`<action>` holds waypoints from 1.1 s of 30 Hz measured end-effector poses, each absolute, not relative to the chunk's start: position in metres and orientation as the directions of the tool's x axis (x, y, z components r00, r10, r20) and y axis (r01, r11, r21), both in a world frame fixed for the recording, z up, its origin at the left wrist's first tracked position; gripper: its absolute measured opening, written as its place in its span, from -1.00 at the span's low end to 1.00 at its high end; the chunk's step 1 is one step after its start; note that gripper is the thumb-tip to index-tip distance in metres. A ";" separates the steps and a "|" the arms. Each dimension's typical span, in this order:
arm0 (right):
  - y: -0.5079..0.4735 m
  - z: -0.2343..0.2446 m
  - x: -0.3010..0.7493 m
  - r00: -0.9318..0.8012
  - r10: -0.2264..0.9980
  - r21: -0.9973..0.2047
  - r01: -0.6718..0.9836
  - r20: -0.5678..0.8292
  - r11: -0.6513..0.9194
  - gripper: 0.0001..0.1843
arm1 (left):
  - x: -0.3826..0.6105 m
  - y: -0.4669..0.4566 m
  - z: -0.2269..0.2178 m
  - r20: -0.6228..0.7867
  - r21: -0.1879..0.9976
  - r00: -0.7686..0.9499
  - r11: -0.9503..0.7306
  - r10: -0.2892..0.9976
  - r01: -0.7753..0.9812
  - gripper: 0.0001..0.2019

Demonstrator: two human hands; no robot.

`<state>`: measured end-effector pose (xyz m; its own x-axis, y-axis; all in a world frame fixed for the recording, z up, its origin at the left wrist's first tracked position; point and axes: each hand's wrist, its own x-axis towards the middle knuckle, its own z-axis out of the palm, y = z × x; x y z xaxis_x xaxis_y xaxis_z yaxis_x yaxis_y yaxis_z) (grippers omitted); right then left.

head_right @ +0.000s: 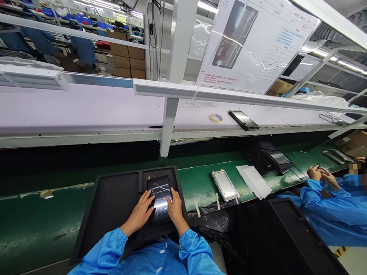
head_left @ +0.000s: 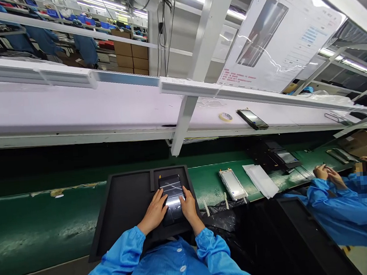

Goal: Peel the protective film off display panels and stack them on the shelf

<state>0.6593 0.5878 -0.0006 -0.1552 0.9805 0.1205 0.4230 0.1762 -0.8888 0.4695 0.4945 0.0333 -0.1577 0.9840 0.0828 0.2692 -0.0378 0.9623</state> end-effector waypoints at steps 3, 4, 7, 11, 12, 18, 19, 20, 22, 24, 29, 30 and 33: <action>0.587 0.001 0.656 -0.148 0.979 -0.863 0.465 0.141 0.195 -0.42 | 0.472 0.495 0.032 0.099 0.955 -0.171 -0.046 0.980 0.293 -0.59; 0.587 0.001 0.654 -0.151 0.976 -0.851 0.481 0.155 0.210 -0.43 | 0.472 0.496 0.032 0.104 0.950 -0.168 -0.048 0.980 0.308 -0.59; 0.580 0.001 0.649 -0.190 0.961 -0.794 0.542 0.202 0.275 -0.46 | 0.474 0.496 0.031 0.133 0.897 -0.132 -0.062 0.982 0.438 -0.60; 0.558 0.013 0.650 -0.332 0.915 -0.713 0.582 0.230 0.391 -0.44 | 0.476 0.494 0.020 0.178 0.752 -0.085 -0.080 0.980 0.654 -0.57; 0.551 0.018 0.654 -0.369 0.900 -0.711 0.568 0.232 0.415 -0.43 | 0.476 0.495 0.015 0.194 0.714 -0.073 -0.090 0.978 0.694 -0.57; 0.535 0.031 0.735 -0.318 0.871 -0.726 0.484 0.375 0.489 -0.55 | 0.474 0.492 -0.001 0.304 0.623 -0.061 -0.150 0.951 0.768 -0.59; 0.540 0.024 0.758 -0.268 0.886 -0.733 0.499 0.378 0.463 -0.56 | 0.476 0.489 0.003 0.327 0.631 -0.080 -0.154 0.942 0.761 -0.59; 0.548 0.014 0.784 -0.215 0.906 -0.740 0.524 0.365 0.422 -0.57 | 0.480 0.484 0.009 0.351 0.638 -0.098 -0.161 0.931 0.753 -0.59; 0.569 -0.009 0.839 -0.114 0.948 -0.739 0.601 0.299 0.305 -0.57 | 0.495 0.471 0.026 0.398 0.655 -0.123 -0.188 0.909 0.731 -0.61; 0.596 -0.030 0.894 -0.026 0.981 -0.667 0.730 0.190 0.149 -0.53 | 0.520 0.457 0.046 0.423 0.683 -0.137 -0.216 0.896 0.698 -0.62; 0.673 -0.055 1.000 0.074 0.997 -0.430 0.900 -0.004 -0.069 -0.36 | 0.626 0.441 0.065 0.359 0.794 -0.164 -0.208 0.919 0.571 -0.62; 0.687 -0.057 1.013 0.059 0.998 -0.410 0.910 -0.026 -0.064 -0.34 | 0.651 0.442 0.062 0.313 0.826 -0.168 -0.181 0.935 0.534 -0.65; 0.725 -0.065 1.033 -0.021 0.994 -0.333 0.943 -0.106 -0.016 -0.31 | 0.723 0.449 0.047 0.143 0.901 -0.144 -0.068 0.979 0.427 -0.71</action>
